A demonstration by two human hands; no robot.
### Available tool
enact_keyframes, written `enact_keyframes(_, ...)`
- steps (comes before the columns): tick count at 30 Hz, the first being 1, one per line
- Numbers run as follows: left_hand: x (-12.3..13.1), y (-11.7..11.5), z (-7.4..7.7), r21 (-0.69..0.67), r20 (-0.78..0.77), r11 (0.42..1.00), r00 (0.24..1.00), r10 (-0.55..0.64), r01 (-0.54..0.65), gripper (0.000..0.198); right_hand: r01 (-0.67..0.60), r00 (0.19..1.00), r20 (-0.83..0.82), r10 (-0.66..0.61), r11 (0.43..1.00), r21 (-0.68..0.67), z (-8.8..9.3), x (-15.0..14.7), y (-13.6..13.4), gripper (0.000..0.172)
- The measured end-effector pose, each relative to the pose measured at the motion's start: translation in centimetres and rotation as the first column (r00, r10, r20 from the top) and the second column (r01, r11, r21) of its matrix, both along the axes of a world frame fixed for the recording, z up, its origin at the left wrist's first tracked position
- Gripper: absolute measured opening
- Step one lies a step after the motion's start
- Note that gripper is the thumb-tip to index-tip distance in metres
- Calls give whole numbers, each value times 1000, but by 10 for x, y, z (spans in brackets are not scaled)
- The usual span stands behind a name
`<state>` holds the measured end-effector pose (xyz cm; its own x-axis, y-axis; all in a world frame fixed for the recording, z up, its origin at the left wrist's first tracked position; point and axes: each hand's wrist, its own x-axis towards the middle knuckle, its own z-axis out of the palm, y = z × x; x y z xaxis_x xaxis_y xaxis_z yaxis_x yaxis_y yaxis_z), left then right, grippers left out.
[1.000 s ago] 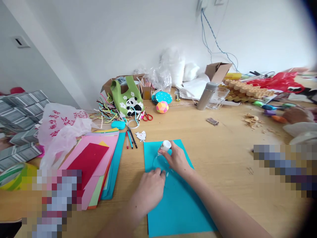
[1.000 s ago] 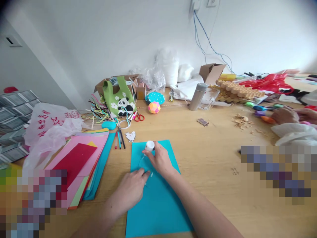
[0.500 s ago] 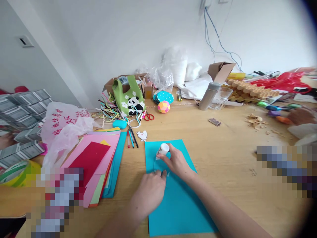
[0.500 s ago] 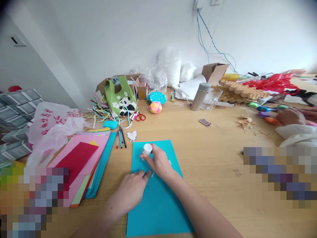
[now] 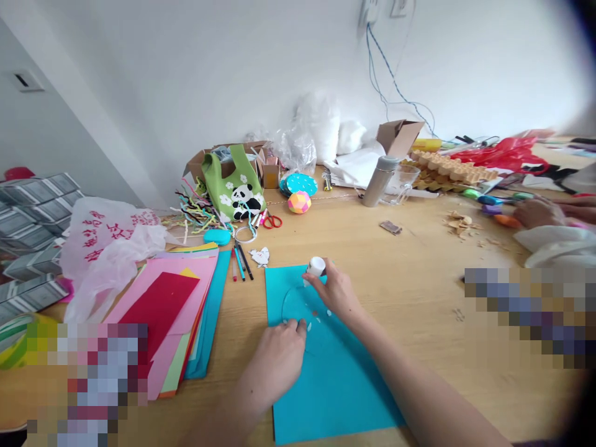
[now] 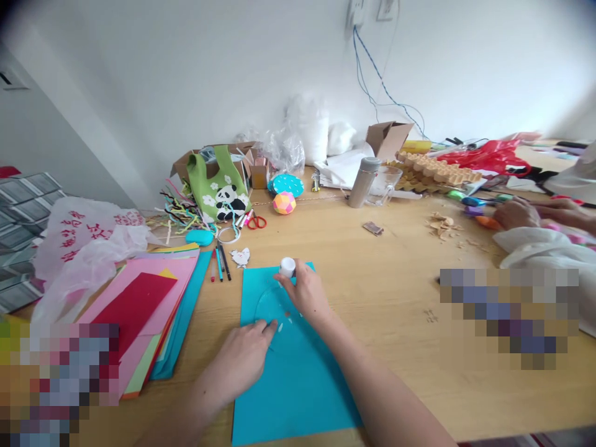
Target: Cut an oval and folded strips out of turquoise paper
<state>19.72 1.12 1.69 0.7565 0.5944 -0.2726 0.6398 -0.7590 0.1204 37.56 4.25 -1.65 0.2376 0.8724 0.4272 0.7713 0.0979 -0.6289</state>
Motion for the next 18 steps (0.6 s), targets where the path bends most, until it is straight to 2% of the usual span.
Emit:
enact_keyframes(5,1,0,-3,8,16,1000,1000,16,-16,53,-72,997,22,72,997,21,-1,0,2,28)
enact_keyframes(9,2,0,-5,3,13,1000,1000,4,-4,55,34,999,12,-34,999,22,-3,3,4,28)
enact_keyframes(14,3,1,-3,9,14,1000,1000,-3,3,53,-44,999,22,44,999,16,-1,5,5,28)
enact_keyframes(18,4,1,-6,9,36,1000,999,1,-1,51,41,999,-2,-41,999,-36,1,10,3,28)
